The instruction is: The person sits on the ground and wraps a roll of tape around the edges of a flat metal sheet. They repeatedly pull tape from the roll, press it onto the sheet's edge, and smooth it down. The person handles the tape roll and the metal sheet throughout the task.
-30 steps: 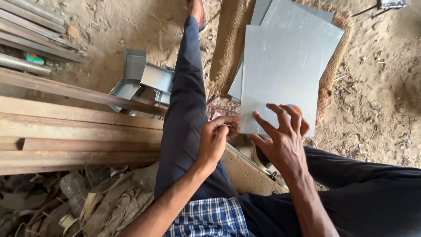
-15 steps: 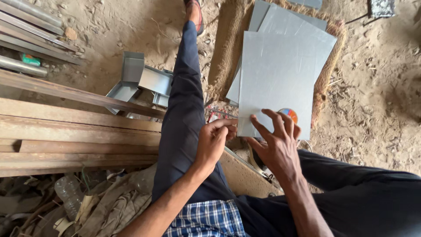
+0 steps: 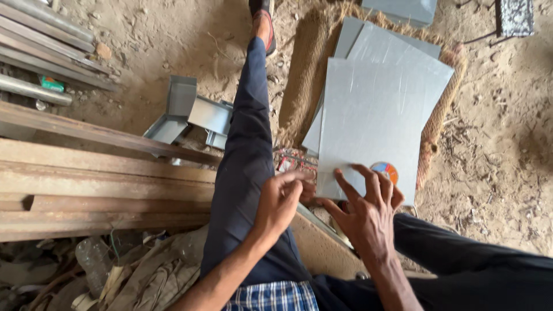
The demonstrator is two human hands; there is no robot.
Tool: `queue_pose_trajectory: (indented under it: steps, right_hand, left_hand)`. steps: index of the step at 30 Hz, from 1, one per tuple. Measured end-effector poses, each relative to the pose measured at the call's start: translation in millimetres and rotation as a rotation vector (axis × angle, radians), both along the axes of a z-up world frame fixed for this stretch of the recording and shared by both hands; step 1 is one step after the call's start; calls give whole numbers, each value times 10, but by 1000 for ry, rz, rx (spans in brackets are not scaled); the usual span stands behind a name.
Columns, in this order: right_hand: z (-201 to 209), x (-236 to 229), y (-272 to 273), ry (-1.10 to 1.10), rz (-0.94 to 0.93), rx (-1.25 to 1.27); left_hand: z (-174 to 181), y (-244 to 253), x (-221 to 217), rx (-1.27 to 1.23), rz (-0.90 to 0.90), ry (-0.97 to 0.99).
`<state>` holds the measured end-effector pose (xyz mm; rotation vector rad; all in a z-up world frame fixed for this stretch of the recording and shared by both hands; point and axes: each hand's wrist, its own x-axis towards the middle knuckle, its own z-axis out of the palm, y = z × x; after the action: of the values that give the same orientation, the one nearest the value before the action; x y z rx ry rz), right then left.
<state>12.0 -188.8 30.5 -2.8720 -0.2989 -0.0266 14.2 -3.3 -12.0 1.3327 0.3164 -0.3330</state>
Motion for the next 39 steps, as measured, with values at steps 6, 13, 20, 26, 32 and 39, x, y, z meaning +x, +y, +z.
queue_pose_trajectory:
  steps: [6,13,20,26,32,39]
  right_hand:
    - [-60,23,27,-22,-7,-10]
    - [-112,-5,-16,-25,3,-32]
    - [-74,9,5,-7,-46,-12]
    - [-7,-14,21,-31,-56,16]
    - [17,11,-112,-14,39,42]
    - [-53,40,-509,-64,-308,86]
  left_hand:
    - [65,-25,4,67,-4,-14]
    - [86,-50,31,140,-19,14]
    - [-61,-117,240,275,-131,8]
    - [-112,-280,248,92,-145,8]
    - [-212,-371,203,-174,-9,21]
    - [-312,-354,173,-156,-28,41]
